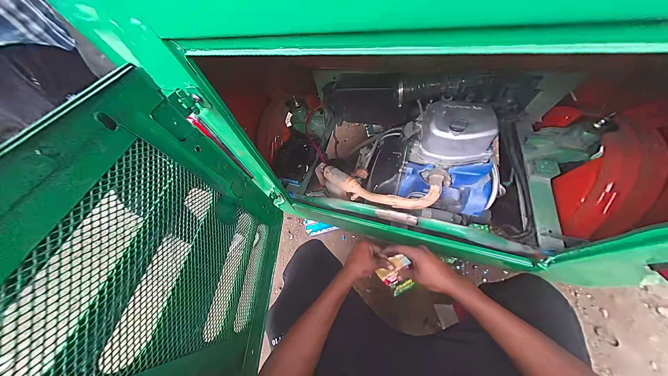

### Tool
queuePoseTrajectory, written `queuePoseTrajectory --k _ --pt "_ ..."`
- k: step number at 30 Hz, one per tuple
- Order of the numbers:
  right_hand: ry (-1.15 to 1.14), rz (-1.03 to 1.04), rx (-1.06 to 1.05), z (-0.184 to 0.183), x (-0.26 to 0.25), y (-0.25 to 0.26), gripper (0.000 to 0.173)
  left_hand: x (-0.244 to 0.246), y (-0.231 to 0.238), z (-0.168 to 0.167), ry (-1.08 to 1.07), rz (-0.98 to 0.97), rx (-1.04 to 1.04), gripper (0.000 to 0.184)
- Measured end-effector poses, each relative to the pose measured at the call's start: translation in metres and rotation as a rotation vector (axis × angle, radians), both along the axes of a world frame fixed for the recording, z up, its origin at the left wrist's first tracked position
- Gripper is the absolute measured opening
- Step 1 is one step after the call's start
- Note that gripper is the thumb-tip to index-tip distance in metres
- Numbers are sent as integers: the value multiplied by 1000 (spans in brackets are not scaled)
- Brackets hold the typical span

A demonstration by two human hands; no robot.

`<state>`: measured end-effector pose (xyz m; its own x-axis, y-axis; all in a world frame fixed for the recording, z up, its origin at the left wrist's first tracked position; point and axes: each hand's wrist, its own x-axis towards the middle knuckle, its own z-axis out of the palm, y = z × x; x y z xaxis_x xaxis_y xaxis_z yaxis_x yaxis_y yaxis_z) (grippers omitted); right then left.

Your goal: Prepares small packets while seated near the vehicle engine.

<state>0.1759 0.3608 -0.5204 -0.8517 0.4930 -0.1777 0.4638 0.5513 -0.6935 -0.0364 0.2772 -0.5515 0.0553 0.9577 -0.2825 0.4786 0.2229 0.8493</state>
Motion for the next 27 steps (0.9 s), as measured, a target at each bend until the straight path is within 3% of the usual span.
queuePoseTrajectory --k 2,5,10,16,21,27 --pt "49 -92 -44 1 -3 3 49 -5 1 -7 -250 42 110 24" --pt "204 -201 -190 0 1 -1 40 -5 -7 3 -583 24 3 21" --pt "255 -221 -271 8 3 4 38 -16 -4 10 -814 -24 -118 23" --pt "259 -218 -250 5 4 2 38 -10 -3 9 -771 -40 -21 24" --pt "273 -234 -210 2 3 0 38 0 -1 7 -513 -39 204 26" --pt "287 -235 -93 -4 3 2 38 8 -2 15 -247 -10 318 21"
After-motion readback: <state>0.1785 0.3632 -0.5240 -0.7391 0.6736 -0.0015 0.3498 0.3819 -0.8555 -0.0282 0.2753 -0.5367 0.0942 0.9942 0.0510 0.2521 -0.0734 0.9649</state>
